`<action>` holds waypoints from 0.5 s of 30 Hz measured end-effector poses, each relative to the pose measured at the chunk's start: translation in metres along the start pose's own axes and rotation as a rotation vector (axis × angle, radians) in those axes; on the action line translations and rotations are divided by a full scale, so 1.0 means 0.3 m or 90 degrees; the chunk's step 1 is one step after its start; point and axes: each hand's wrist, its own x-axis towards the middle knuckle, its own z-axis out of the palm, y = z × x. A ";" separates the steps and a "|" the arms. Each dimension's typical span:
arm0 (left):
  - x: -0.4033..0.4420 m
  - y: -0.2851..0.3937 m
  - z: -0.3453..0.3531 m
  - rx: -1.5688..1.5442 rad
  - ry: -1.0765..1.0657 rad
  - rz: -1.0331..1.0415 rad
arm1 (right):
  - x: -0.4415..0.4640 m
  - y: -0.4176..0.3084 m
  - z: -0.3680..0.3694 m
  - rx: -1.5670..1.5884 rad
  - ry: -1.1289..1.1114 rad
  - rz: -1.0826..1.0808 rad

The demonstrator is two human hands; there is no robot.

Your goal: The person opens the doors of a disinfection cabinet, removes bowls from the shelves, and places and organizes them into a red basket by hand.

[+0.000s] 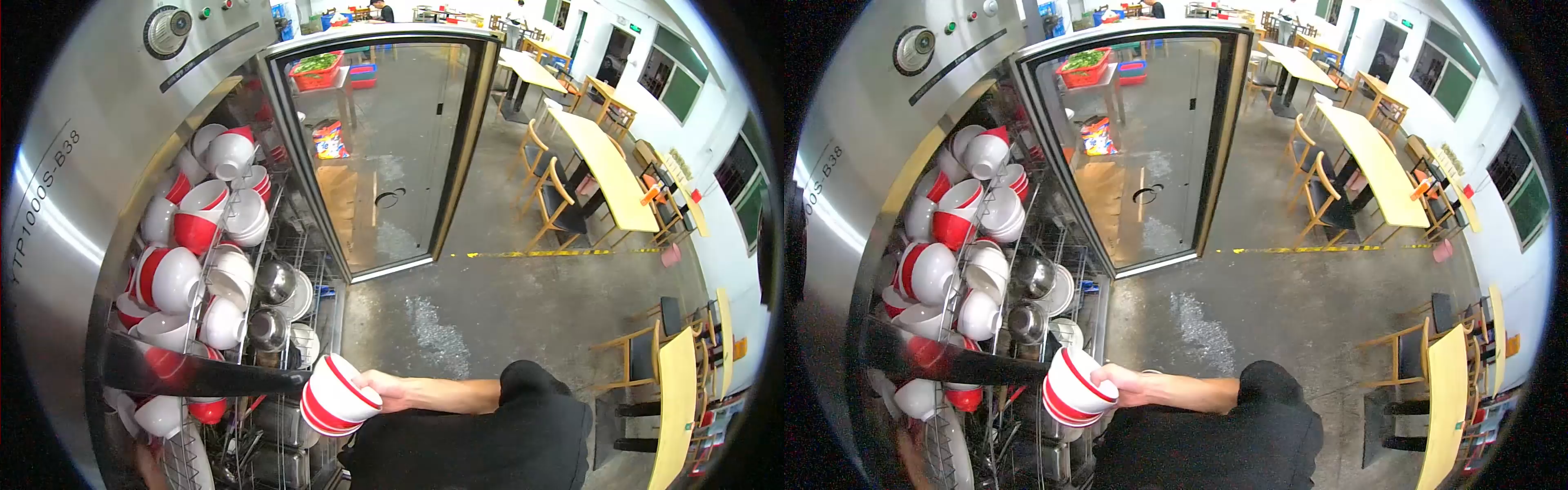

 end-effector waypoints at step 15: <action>-0.102 0.216 0.245 0.714 0.332 0.456 | 0.052 -0.002 -0.012 -0.005 -0.001 0.023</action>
